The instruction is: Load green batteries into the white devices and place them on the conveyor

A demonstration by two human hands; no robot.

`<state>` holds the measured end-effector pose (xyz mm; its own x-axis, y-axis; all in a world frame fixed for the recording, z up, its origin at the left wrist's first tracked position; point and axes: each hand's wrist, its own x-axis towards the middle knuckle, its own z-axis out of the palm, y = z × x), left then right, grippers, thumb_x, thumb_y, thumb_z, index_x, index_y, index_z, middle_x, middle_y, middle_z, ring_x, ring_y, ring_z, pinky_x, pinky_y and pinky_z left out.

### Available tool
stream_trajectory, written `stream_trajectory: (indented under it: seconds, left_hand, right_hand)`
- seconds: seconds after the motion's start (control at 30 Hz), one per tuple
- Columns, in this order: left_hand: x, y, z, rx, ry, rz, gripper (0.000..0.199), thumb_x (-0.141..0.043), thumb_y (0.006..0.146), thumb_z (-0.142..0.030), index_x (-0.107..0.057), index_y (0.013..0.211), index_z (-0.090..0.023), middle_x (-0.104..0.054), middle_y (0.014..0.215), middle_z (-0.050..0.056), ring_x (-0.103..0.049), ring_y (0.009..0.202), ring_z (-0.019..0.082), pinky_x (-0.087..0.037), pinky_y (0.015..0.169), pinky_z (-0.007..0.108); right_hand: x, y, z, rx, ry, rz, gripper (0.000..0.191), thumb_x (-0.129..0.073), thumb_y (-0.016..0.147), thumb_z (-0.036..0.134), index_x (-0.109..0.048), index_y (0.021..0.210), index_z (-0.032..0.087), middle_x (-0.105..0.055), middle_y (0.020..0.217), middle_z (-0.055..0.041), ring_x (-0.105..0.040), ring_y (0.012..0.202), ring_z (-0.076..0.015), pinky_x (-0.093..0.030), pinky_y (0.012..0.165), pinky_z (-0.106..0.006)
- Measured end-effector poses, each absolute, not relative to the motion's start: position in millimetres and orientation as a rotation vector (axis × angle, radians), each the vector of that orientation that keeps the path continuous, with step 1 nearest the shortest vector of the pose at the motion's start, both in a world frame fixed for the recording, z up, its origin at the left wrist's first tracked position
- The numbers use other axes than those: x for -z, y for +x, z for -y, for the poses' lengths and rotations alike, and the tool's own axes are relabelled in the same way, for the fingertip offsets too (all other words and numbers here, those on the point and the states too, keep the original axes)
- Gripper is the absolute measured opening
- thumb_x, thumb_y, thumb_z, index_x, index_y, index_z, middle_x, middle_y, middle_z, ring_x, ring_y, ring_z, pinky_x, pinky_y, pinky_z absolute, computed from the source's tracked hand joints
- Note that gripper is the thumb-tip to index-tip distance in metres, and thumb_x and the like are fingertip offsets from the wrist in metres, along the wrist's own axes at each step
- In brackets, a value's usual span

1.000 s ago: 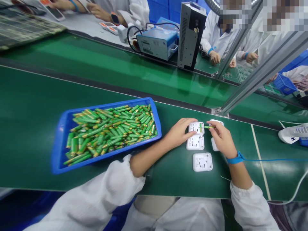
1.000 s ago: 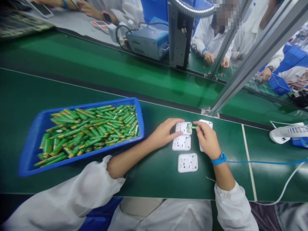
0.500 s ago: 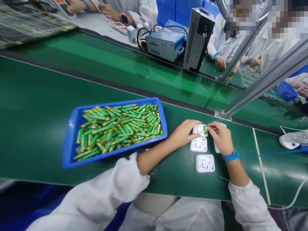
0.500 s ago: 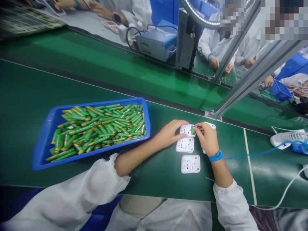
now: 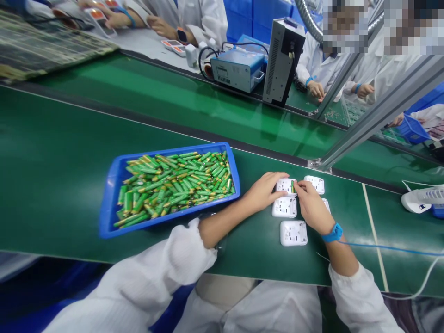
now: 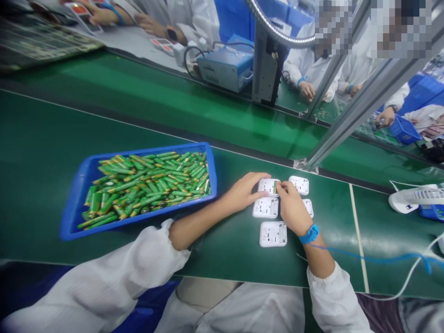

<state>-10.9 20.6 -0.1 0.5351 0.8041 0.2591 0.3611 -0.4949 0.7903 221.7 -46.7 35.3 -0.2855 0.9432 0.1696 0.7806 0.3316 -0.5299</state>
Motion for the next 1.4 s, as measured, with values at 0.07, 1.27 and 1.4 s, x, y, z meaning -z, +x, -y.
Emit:
stream_trajectory:
  seconds: [0.07,1.27,1.4]
  left_hand:
    - [-2.0,-11.8,-20.7,-0.853,2.108,-0.892,0.050,-0.074,0.103,-0.031,-0.062,0.151,-0.024,-0.068,0.153,0.012,-0.062,0.144,0.033,-0.050,0.125,0.054]
    - [-17.9,-10.8,-8.5,-0.663,2.314,-0.461,0.028,-0.076,0.101,-0.036,-0.073,0.125,-0.021,-0.071,0.132,0.012,-0.067,0.128,0.029,-0.054,0.116,0.047]
    - [-21.4,-13.4,-5.8,-0.606,2.370,-0.412,0.032,-0.074,0.103,-0.043,-0.078,0.128,-0.024,-0.071,0.141,0.012,-0.068,0.130,0.030,-0.051,0.117,0.045]
  right_hand:
    - [-36.8,222.8,44.7,-0.544,-1.524,2.029,0.047,-0.048,0.111,0.023,-0.067,0.153,0.024,-0.070,0.134,-0.0153,-0.071,0.118,-0.0287,-0.062,0.109,-0.050]
    - [-31.8,409.4,169.3,0.399,-2.228,1.371,0.047,-0.060,0.094,0.025,-0.081,0.135,0.013,-0.070,0.132,-0.0270,-0.062,0.125,-0.0434,-0.049,0.109,-0.067]
    - [-44.0,317.7,185.5,-0.106,-1.796,1.769,0.043,-0.059,0.108,0.043,-0.075,0.144,0.026,-0.073,0.136,-0.0161,-0.071,0.118,-0.0339,-0.062,0.100,-0.054]
